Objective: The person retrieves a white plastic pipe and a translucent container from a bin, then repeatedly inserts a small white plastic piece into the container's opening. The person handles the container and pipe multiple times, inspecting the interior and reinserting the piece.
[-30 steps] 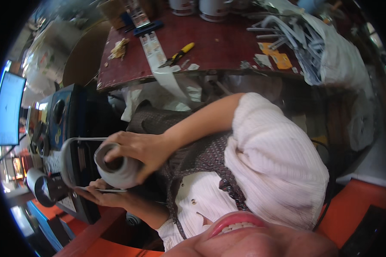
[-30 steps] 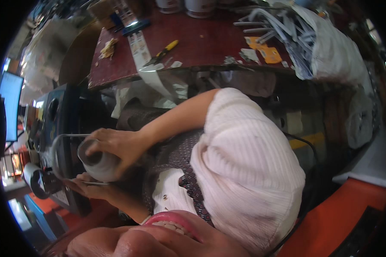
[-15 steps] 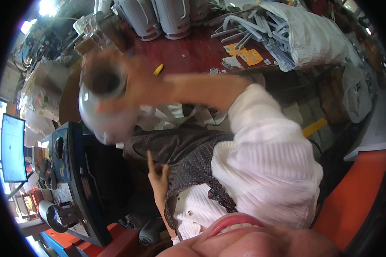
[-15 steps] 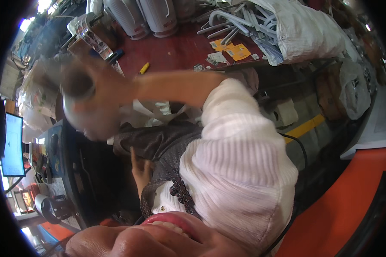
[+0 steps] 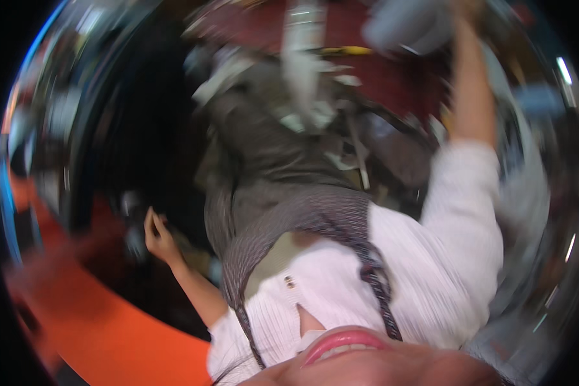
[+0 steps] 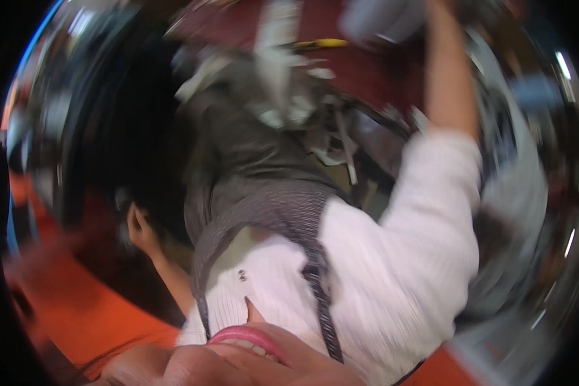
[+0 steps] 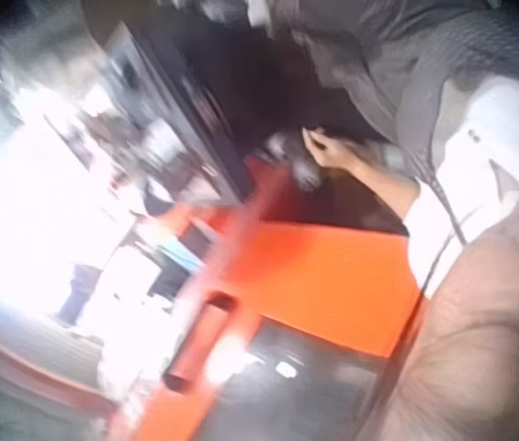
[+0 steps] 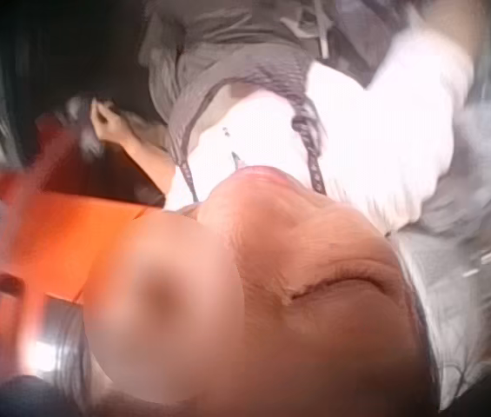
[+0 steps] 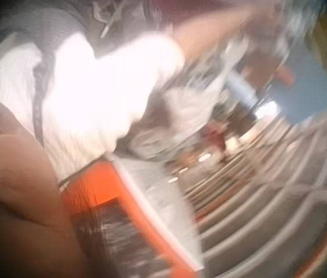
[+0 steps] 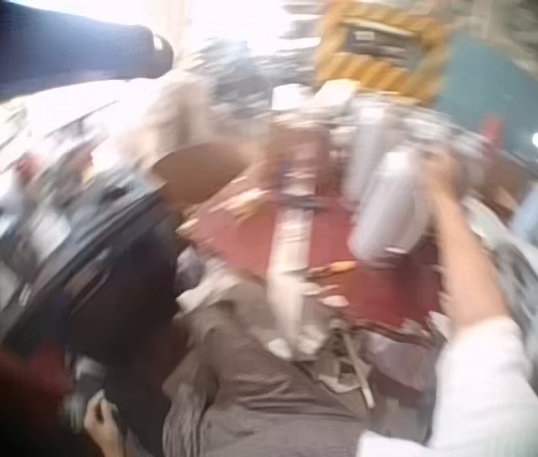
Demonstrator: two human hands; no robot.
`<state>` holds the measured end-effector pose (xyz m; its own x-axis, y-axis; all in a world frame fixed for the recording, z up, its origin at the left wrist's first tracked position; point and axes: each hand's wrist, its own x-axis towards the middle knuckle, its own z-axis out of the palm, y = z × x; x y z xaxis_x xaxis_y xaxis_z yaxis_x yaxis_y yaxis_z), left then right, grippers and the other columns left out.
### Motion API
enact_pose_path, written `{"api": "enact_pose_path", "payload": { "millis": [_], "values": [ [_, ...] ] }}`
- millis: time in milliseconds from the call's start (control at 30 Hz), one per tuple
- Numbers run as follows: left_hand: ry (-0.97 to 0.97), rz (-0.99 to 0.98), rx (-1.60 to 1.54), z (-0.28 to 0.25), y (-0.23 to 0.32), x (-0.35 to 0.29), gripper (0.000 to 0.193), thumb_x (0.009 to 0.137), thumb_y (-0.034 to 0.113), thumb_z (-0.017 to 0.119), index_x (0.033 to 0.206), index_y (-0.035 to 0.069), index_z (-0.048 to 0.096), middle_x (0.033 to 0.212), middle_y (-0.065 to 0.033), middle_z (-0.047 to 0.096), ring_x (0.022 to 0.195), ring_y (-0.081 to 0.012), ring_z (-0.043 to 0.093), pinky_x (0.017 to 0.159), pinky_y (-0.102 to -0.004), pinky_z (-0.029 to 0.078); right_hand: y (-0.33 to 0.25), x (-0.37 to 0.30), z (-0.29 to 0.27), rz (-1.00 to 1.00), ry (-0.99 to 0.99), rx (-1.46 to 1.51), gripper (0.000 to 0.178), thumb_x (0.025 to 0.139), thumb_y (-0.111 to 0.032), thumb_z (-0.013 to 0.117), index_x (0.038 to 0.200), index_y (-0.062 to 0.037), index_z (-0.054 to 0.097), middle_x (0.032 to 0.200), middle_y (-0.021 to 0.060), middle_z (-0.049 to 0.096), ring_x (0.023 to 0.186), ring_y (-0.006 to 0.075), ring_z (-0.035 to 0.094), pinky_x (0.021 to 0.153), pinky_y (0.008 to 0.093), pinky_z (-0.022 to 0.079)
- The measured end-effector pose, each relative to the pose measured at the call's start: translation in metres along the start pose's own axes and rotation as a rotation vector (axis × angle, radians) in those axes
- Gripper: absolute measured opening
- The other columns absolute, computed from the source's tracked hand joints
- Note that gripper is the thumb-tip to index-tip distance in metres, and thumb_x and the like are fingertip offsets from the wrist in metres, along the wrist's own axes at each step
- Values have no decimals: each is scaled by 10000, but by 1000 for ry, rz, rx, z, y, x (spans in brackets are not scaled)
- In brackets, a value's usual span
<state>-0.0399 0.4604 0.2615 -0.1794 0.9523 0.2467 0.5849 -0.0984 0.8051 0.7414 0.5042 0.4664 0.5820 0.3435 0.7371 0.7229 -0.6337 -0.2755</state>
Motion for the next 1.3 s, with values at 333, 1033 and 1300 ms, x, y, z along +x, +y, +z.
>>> {"api": "enact_pose_path", "payload": {
  "millis": [333,1033,1300],
  "values": [
    [95,-1504,541,-127,-253,-381,669,885,310,677,1459,46,455,1455,-278,471,1366,-443,433,1135,-458,382,-167,-239,-60,-1006,-638,759,205,960,-115,672,1140,-19,646,1110,163,716,1024,296,699,923,403,547],
    [220,-261,374,-62,-165,-84,578,758,312,884,511,26,446,509,-54,345,549,-199,298,522,-402,307,-257,-317,-32,-838,-1121,1075,153,883,-130,708,1020,-64,723,987,105,726,894,288,696,788,373,548],
    [115,628,-156,-103,101,140,418,941,417,585,863,26,457,862,-105,431,805,-248,430,726,-390,378,-257,-182,8,-566,-1046,1003,281,874,-206,741,1102,-43,715,1068,120,708,953,275,682,876,350,542]
  ]
}}
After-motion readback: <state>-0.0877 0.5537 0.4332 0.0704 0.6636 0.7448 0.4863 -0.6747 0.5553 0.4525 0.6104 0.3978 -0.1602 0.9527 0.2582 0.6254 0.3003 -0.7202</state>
